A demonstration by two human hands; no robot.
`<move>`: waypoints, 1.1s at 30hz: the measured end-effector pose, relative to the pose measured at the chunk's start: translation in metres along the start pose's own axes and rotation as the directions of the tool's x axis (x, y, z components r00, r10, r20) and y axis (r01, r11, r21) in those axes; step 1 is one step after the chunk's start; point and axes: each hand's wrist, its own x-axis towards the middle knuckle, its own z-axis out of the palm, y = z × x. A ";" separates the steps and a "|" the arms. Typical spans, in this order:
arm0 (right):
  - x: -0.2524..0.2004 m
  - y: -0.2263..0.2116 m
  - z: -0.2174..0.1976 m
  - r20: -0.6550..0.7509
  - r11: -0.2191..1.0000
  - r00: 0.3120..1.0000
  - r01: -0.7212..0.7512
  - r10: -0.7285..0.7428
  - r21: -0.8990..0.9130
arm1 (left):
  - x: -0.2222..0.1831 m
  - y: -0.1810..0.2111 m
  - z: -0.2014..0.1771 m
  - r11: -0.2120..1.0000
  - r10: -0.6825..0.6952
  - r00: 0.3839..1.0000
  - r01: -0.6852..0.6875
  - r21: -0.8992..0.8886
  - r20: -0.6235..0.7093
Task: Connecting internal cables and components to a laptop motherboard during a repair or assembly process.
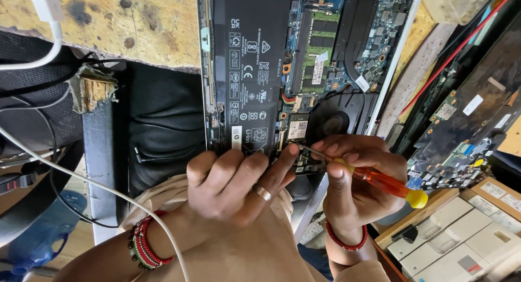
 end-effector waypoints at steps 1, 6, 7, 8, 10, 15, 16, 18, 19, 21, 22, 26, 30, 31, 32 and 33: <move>0.000 0.000 0.000 -0.004 1.000 1.000 0.000 0.000 0.001 | -0.001 0.000 -0.001 1.000 -0.001 0.999 0.002 -0.008 0.041; 0.002 -0.004 0.003 -0.002 0.999 1.000 -0.024 0.024 -0.025 | -0.004 -0.005 -0.004 0.999 0.020 0.990 -0.013 -0.045 0.140; 0.002 -0.005 0.003 -0.005 0.999 1.000 -0.031 0.031 -0.020 | -0.004 -0.007 -0.004 0.998 0.043 0.994 -0.039 -0.040 0.104; 0.002 -0.005 0.003 -0.010 0.999 0.999 -0.037 0.037 -0.014 | -0.004 -0.009 -0.003 0.997 0.068 0.995 -0.066 -0.034 0.067; 0.002 -0.006 0.003 -0.005 0.999 1.000 -0.030 0.029 -0.019 | -0.005 -0.010 -0.003 0.996 0.074 0.995 -0.071 -0.047 0.062; 0.007 -0.012 0.001 0.024 1.000 1.000 0.012 -0.012 -0.021 | -0.009 -0.007 -0.007 0.998 0.067 0.997 -0.066 -0.020 0.041; 0.008 -0.012 0.000 0.047 1.000 0.999 0.008 -0.006 -0.027 | -0.011 -0.006 -0.008 0.999 0.044 0.995 -0.042 -0.021 0.092; 0.009 -0.014 -0.003 0.052 0.999 0.998 0.030 -0.028 -0.034 | -0.012 -0.004 -0.010 0.999 0.042 0.992 -0.040 -0.019 0.118; 0.009 -0.014 -0.004 0.054 1.000 0.998 0.008 -0.009 0.019 | -0.011 -0.004 -0.012 1.000 0.027 0.991 -0.026 -0.013 0.132; 0.011 -0.016 -0.004 0.039 0.997 0.999 0.022 -0.025 0.075 | -0.010 -0.004 -0.011 0.999 0.036 0.993 -0.036 -0.002 0.116; 0.011 -0.018 -0.004 0.051 0.995 0.999 -0.005 -0.001 0.102 | -0.012 -0.003 -0.010 1.000 0.023 0.993 -0.024 0.007 0.116; 0.014 -0.022 -0.005 0.058 0.992 0.998 -0.010 0.003 0.126 | -0.017 -0.001 -0.008 1.000 0.000 0.997 -0.001 0.015 0.081; 0.014 -0.022 -0.007 0.059 0.993 0.998 -0.007 0.000 0.118 | -0.019 0.003 -0.006 0.999 -0.046 0.992 0.043 0.029 0.114; 0.015 -0.022 -0.007 0.065 0.992 0.998 -0.008 0.000 0.124 | -0.019 0.004 -0.005 0.998 -0.056 0.992 0.052 0.039 0.116; 0.015 -0.022 -0.007 0.072 0.991 0.997 -0.015 0.006 0.130 | -0.020 0.005 -0.006 0.997 -0.070 0.990 0.064 0.049 0.123; 0.015 -0.022 -0.008 0.070 0.992 0.998 -0.014 0.005 0.129 | -0.018 0.004 -0.006 0.997 -0.067 0.990 0.062 0.048 0.123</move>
